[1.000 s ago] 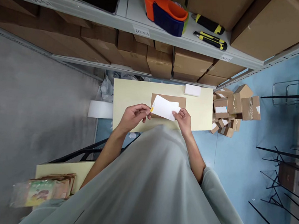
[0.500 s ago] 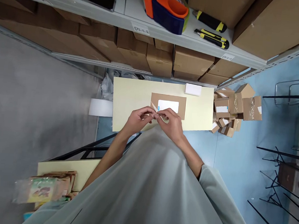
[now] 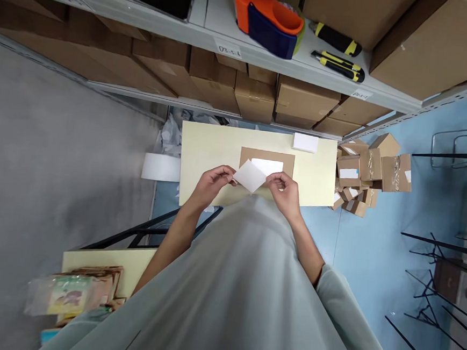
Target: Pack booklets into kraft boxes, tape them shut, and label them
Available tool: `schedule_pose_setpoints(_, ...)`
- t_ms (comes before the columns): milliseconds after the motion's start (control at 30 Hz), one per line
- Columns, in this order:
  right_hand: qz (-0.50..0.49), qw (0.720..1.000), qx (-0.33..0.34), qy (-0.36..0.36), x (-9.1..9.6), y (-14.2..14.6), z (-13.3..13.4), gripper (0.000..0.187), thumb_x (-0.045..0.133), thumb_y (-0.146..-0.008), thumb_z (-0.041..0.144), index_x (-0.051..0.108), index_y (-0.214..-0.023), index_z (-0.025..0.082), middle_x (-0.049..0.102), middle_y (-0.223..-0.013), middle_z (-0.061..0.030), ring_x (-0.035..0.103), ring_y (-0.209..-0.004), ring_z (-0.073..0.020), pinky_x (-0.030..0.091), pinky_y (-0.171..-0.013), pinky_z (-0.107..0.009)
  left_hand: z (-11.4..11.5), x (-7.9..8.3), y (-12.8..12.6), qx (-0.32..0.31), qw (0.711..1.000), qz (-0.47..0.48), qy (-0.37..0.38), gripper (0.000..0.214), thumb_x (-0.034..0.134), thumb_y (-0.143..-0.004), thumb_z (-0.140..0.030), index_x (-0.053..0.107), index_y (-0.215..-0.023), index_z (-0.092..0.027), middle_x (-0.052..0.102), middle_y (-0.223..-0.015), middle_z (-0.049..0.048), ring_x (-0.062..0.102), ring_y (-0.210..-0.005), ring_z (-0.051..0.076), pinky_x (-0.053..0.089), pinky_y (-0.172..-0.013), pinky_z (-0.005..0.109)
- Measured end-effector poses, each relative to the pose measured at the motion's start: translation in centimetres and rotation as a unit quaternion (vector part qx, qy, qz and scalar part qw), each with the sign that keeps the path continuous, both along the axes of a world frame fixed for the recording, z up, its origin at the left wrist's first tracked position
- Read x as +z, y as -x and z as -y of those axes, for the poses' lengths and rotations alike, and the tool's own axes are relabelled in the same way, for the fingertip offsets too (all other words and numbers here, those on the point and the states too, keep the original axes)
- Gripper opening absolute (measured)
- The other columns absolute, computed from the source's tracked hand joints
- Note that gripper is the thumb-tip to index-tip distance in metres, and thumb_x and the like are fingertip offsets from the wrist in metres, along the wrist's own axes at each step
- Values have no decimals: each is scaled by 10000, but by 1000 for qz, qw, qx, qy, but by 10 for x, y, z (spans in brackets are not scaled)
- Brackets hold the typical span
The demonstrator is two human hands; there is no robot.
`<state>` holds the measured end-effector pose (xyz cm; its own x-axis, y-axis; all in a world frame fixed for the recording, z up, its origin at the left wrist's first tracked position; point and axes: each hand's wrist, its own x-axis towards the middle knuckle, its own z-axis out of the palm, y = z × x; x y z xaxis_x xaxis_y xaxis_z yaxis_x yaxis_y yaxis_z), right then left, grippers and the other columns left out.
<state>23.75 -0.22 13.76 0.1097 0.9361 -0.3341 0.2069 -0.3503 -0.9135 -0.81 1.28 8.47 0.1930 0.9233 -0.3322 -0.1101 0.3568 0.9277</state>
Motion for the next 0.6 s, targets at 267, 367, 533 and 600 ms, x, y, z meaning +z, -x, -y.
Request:
schedule_pose_setpoints(267,-4,998,-55,-7,-2,14,2,275,765,-875,529,730,-874,256,742,-841,-27,708,-847,-220,586,-812,-374,0,-25,62,109,993,11,48,309,817,-778,-495,655,-805,-233,682,-891,30,710,-844,205,613,-774,341)
schedule_pose_setpoints(367,-7,997,-71,-1,-4,26,5,271,761,-883,525,729,-881,256,739,-836,-27,705,-854,-223,585,-811,-380,-6,-40,96,146,987,10,74,317,814,-753,-480,631,-830,-233,657,-856,26,713,-833,197,581,-729,310)
schedule_pose_setpoints(533,-19,993,-113,21,-8,50,16,277,750,-883,526,719,-870,251,727,-858,-29,714,-850,-222,579,-785,-373,-32,-72,158,218,963,-72,140,227,763,-795,-374,598,-822,-220,613,-761,-19,605,-661,113,452,-601,231)
schedule_pose_setpoints(600,-20,991,-127,34,-8,59,22,270,756,-876,518,719,-874,250,728,-863,-27,722,-850,-220,581,-787,-370,-48,-81,185,266,934,-153,181,175,723,-856,-305,579,-819,-213,570,-706,-54,494,-560,79,380,-550,223)
